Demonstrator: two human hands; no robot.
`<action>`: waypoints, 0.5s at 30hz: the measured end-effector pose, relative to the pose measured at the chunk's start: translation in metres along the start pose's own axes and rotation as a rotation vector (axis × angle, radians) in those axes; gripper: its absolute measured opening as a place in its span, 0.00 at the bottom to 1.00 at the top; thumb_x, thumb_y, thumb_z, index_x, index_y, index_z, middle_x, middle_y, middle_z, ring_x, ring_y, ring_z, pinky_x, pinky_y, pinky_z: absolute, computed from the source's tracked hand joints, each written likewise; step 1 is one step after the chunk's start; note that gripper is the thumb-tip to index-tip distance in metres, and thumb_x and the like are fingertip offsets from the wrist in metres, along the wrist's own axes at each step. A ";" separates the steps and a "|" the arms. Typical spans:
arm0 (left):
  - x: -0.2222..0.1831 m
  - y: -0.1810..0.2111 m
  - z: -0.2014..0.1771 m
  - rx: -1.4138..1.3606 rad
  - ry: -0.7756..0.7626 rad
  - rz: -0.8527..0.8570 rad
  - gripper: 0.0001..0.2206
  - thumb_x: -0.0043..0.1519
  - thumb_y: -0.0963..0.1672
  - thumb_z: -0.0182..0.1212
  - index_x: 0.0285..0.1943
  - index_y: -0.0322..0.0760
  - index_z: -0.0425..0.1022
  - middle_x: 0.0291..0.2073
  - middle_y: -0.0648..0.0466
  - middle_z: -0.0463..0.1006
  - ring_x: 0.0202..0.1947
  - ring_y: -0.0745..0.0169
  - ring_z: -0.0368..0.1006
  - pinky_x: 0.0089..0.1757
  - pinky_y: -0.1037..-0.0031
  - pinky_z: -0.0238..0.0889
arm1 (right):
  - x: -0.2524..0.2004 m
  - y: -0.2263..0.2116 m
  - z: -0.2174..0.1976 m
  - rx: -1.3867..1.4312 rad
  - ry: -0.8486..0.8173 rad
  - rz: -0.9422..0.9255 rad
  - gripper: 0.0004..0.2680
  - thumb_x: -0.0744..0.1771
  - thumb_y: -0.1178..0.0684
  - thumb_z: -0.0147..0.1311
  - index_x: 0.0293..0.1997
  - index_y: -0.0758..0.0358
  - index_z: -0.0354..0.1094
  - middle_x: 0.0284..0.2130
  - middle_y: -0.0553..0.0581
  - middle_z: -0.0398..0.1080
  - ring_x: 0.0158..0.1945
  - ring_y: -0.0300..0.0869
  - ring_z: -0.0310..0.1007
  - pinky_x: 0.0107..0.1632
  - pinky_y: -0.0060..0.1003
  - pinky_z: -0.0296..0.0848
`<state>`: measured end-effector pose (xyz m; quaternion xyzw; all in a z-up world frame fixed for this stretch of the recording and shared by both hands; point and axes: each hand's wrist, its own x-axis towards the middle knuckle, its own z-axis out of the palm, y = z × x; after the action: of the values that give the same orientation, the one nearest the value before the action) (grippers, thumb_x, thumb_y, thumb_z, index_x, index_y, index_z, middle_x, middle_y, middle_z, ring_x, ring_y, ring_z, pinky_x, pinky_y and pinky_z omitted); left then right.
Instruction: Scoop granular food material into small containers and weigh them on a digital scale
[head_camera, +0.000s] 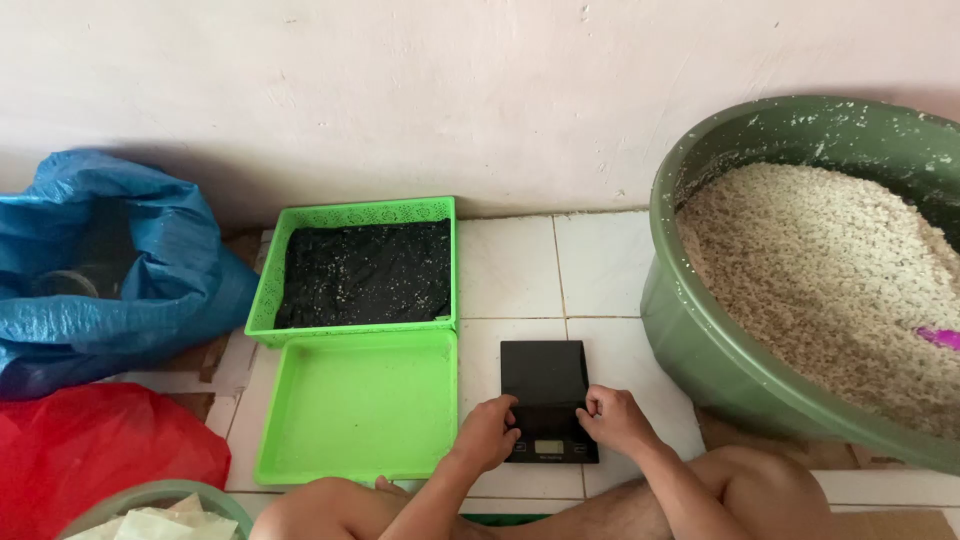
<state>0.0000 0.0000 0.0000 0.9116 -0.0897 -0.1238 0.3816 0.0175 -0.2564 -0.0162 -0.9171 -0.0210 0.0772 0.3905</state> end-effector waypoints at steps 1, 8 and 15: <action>0.000 0.002 -0.002 -0.002 0.002 -0.001 0.20 0.50 0.38 0.63 0.54 0.36 0.72 0.32 0.54 0.78 0.33 0.54 0.73 0.38 0.68 0.68 | 0.000 -0.001 0.000 -0.002 -0.002 -0.002 0.09 0.58 0.57 0.60 0.17 0.60 0.61 0.11 0.50 0.63 0.16 0.39 0.58 0.24 0.34 0.62; 0.002 -0.002 -0.007 0.021 0.022 0.010 0.21 0.51 0.39 0.64 0.55 0.35 0.71 0.35 0.52 0.78 0.36 0.52 0.74 0.40 0.67 0.69 | 0.001 0.007 0.001 -0.021 -0.013 -0.003 0.08 0.59 0.55 0.60 0.21 0.60 0.62 0.14 0.50 0.63 0.18 0.38 0.59 0.26 0.32 0.64; -0.012 0.003 -0.043 0.117 0.041 -0.097 0.23 0.52 0.41 0.65 0.59 0.37 0.68 0.45 0.52 0.78 0.45 0.51 0.74 0.46 0.64 0.68 | 0.006 0.020 0.008 -0.027 0.076 -0.007 0.07 0.58 0.54 0.61 0.27 0.61 0.63 0.15 0.52 0.65 0.21 0.42 0.65 0.30 0.35 0.68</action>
<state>0.0013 0.0298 0.0335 0.9379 -0.0448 -0.1180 0.3232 0.0212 -0.2637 -0.0370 -0.9245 -0.0105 0.0408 0.3788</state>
